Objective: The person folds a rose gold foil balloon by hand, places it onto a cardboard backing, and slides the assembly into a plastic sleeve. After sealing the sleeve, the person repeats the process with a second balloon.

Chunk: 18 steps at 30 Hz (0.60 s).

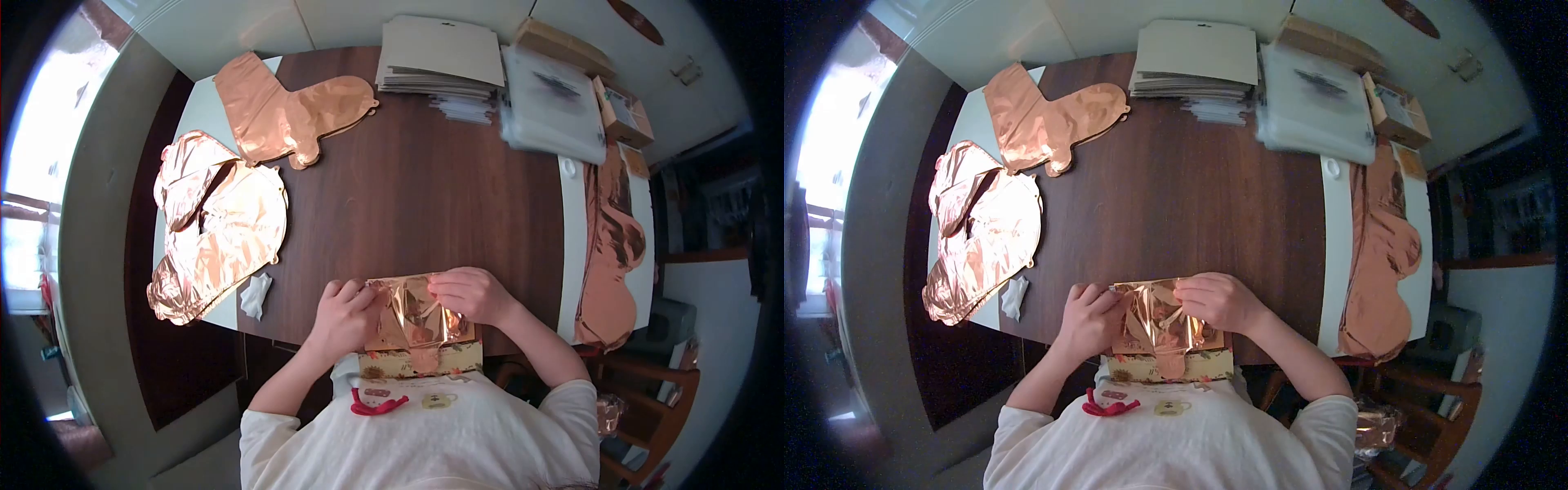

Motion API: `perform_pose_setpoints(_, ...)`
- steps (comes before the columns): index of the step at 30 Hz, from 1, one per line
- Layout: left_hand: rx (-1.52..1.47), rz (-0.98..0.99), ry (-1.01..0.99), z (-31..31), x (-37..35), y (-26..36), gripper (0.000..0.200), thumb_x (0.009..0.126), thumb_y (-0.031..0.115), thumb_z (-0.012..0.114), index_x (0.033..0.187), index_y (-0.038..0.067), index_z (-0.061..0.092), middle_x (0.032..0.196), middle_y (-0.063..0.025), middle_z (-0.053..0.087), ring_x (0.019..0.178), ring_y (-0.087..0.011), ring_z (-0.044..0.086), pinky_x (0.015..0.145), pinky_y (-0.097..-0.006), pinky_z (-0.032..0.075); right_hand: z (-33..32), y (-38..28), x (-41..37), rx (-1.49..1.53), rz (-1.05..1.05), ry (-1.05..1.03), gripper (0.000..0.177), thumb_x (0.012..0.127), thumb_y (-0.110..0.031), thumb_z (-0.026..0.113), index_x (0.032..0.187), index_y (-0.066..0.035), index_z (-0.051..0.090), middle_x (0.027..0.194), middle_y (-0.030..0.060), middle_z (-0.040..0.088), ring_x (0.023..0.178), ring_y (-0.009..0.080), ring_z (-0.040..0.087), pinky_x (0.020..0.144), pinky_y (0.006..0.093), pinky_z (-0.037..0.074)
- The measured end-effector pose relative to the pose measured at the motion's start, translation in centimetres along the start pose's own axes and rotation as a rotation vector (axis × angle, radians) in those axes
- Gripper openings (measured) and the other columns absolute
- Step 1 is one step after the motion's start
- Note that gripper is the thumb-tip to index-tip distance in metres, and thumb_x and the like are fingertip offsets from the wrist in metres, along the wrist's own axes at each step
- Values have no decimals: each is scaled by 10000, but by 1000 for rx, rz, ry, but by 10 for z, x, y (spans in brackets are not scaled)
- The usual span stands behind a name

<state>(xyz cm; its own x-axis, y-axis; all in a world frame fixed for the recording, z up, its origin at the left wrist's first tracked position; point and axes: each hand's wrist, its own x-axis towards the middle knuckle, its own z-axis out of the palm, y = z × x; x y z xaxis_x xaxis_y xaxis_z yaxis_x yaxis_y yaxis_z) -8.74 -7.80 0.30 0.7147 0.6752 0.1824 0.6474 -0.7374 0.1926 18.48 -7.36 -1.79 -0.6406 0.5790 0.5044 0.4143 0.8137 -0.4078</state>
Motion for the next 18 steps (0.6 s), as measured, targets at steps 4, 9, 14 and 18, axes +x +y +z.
perform_pose_setpoints(4, -143, -139, -40, 0, 21, 32, 559, 835, 292, 597, 1291, -19, 505, 1316, -167, 492, 1239, -301, 454, 1020, -442, 349, -2, -1, 2, 13, 19, -8, 56, 722, -92, 653, 758, -51, 661, 943, 61, 700, 939, 213, 676, 796, 334, 567)
perform_pose_setpoints(9, -114, -207, -103, 25, 22, 50, 810, 876, 559, 488, 1358, -85, 385, 1424, -263, 375, 1361, -370, 330, 1105, -492, 262, -2, 1, 0, 15, 21, -33, 118, 700, -118, 662, 790, -42, 670, 965, 69, 698, 961, 223, 671, 817, 342, 562)
perform_pose_setpoints(14, -55, -237, -102, 30, 19, 53, 874, 843, 640, 472, 1373, -52, 395, 1432, -229, 383, 1369, -348, 321, 1114, -483, 243, -9, 0, 1, 161, 76, -98, 230, 702, -130, 684, 908, -26, 674, 1008, 93, 684, 1018, 245, 648, 880, 385, 535)
perform_pose_setpoints(18, -46, -233, -96, 31, 20, 54, 867, 841, 645, 479, 1363, -44, 414, 1420, -251, 390, 1355, -382, 335, 1102, -505, 255, -27, -13, 11, 266, 230, -36, 299, 731, -113, 683, 1015, -22, 656, 1021, 110, 672, 1030, 246, 634, 931, 410, 498)
